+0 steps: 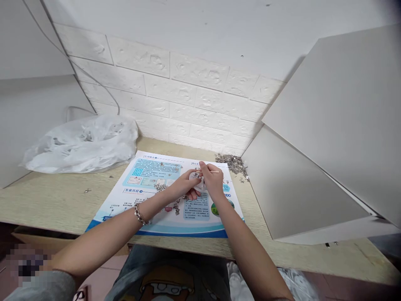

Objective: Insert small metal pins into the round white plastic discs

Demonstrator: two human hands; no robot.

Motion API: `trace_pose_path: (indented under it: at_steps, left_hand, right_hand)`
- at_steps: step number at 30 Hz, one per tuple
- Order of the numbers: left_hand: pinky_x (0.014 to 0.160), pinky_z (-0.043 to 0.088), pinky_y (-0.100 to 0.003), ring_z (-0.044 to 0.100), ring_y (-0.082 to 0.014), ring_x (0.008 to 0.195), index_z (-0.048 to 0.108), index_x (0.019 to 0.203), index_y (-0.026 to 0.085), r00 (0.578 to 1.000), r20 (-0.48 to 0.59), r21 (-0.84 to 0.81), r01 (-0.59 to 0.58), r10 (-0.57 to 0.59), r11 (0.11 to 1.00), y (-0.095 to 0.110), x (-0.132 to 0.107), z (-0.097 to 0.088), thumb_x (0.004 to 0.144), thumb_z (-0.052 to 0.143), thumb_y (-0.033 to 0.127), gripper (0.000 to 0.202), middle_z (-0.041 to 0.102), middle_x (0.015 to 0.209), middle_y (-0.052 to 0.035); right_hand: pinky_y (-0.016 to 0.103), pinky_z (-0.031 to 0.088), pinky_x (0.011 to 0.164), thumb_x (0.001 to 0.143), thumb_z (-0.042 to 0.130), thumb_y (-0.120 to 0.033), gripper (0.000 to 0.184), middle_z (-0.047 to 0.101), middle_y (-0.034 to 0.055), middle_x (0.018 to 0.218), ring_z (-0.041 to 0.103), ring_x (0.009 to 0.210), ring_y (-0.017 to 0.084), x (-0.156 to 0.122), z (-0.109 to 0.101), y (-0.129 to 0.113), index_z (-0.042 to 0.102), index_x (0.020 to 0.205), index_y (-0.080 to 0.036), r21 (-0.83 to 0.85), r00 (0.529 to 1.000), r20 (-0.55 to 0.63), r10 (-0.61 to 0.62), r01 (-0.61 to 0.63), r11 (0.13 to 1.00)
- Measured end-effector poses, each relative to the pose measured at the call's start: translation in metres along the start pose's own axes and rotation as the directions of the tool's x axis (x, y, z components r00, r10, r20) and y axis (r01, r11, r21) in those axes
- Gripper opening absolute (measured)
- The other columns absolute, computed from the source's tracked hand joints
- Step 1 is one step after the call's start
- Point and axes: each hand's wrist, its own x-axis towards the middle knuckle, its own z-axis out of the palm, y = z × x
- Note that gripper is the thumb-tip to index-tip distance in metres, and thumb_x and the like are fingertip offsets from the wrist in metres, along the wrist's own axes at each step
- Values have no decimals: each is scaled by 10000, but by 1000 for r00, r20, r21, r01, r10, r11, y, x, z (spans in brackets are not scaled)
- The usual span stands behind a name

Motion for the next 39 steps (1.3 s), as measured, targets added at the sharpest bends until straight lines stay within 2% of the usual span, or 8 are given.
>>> trace_pose_path:
  at_steps: [7, 13, 19, 27, 34, 39]
  left_hand:
    - [450, 468, -246, 582, -152, 450, 332, 1246, 164, 999, 32, 0, -17, 17, 1000, -3, -1, 3, 822, 474, 296, 466, 613, 544, -26]
    - [447, 467, -242, 583, -157, 450, 314, 1259, 139, 1000, 17, 3, 4, -4, 1000, -4, 0, 5, 820, 460, 255, 477, 606, 524, -26]
    - [464, 485, -250, 588, -151, 465, 296, 1263, 169, 999, 31, 19, -9, 8, 1000, -5, -1, 5, 804, 420, 167, 476, 612, 548, -18]
    - [474, 496, -259, 591, -160, 475, 286, 1282, 164, 996, 72, 41, -46, 43, 998, -9, 1, 2, 761, 452, 130, 548, 598, 527, -4]
    - [467, 502, -257, 597, -163, 464, 256, 1293, 140, 994, 96, 58, -63, 57, 996, -14, 7, -1, 772, 463, 157, 561, 605, 514, -11]
    - [503, 514, -266, 635, -186, 545, 252, 1292, 134, 988, 128, 36, -93, 88, 995, -17, 8, -5, 763, 467, 155, 571, 631, 584, -36]
  right_hand:
    - [223, 290, 443, 789, 408, -520, 464, 382, -21, 425, 358, 426, 88, 0, 2, 5, 460, 511, -152, -30, 996, -83, -35, 32, 999]
    - [226, 273, 446, 809, 400, -482, 453, 345, -26, 429, 331, 433, 83, -3, 4, 4, 401, 490, -160, -75, 990, -67, -123, 118, 990]
    - [229, 281, 433, 803, 385, -504, 448, 342, -29, 421, 328, 415, 88, -1, 4, 5, 415, 511, -167, -26, 997, -78, -30, 28, 999]
    - [229, 281, 441, 803, 386, -497, 449, 319, -32, 413, 322, 415, 87, 0, 2, 4, 382, 493, -171, -21, 997, -81, -9, 7, 1000]
    - [235, 215, 421, 828, 362, -451, 429, 236, -42, 426, 243, 418, 80, -2, 4, 7, 295, 502, -180, -79, 992, -80, -94, 87, 993]
    - [237, 214, 448, 838, 369, -398, 414, 227, -42, 452, 234, 444, 77, -5, 8, 8, 236, 513, -179, -107, 968, -45, -248, 242, 964]
